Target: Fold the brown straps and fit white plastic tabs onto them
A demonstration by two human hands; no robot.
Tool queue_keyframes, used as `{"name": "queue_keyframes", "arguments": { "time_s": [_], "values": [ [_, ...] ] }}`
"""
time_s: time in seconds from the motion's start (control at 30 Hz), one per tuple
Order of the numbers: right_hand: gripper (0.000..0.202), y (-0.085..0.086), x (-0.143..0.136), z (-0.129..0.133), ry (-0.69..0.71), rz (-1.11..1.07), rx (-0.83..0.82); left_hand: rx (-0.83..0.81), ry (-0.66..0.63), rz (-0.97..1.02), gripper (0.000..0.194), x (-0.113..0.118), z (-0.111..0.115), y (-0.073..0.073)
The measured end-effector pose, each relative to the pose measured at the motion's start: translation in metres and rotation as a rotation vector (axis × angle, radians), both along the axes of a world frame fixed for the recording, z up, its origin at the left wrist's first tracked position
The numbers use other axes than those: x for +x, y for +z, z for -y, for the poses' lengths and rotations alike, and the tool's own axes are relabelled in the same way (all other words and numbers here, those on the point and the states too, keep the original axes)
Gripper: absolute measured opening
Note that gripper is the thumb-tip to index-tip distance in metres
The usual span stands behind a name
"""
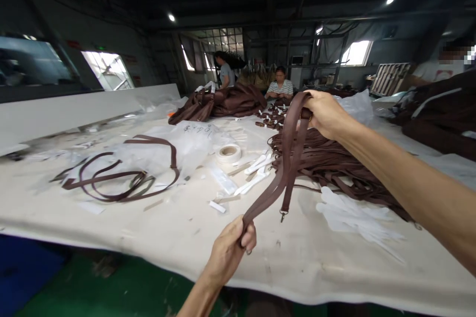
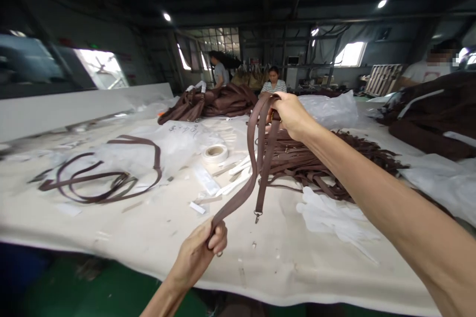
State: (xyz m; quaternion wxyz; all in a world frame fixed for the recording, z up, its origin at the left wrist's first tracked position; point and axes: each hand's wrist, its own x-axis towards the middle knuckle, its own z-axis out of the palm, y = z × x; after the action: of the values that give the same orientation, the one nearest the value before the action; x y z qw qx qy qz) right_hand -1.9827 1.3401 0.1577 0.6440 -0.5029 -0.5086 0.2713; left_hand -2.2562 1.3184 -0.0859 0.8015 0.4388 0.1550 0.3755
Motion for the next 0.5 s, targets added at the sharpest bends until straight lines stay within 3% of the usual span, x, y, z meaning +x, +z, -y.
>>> {"name": "queue_keyframes", "arguments": {
  "time_s": [0.17,0.33,0.4,0.5],
  "values": [
    [0.003,0.004,-0.042,-0.004,0.182,-0.089,0.027,0.102,0.169,0.156,0.035,0.008,-0.012,0.003],
    [0.004,0.017,-0.081,-0.018,0.310,-0.104,0.022,0.235,0.198,0.091,0.037,0.026,-0.042,0.008],
    [0.005,0.020,-0.088,-0.020,0.341,-0.097,0.033,0.280,0.205,0.030,0.042,0.038,-0.050,0.012],
    [0.006,0.020,-0.083,-0.019,0.329,-0.065,0.085,0.345,0.170,-0.040,0.054,0.054,-0.043,0.022]
  ]
}}
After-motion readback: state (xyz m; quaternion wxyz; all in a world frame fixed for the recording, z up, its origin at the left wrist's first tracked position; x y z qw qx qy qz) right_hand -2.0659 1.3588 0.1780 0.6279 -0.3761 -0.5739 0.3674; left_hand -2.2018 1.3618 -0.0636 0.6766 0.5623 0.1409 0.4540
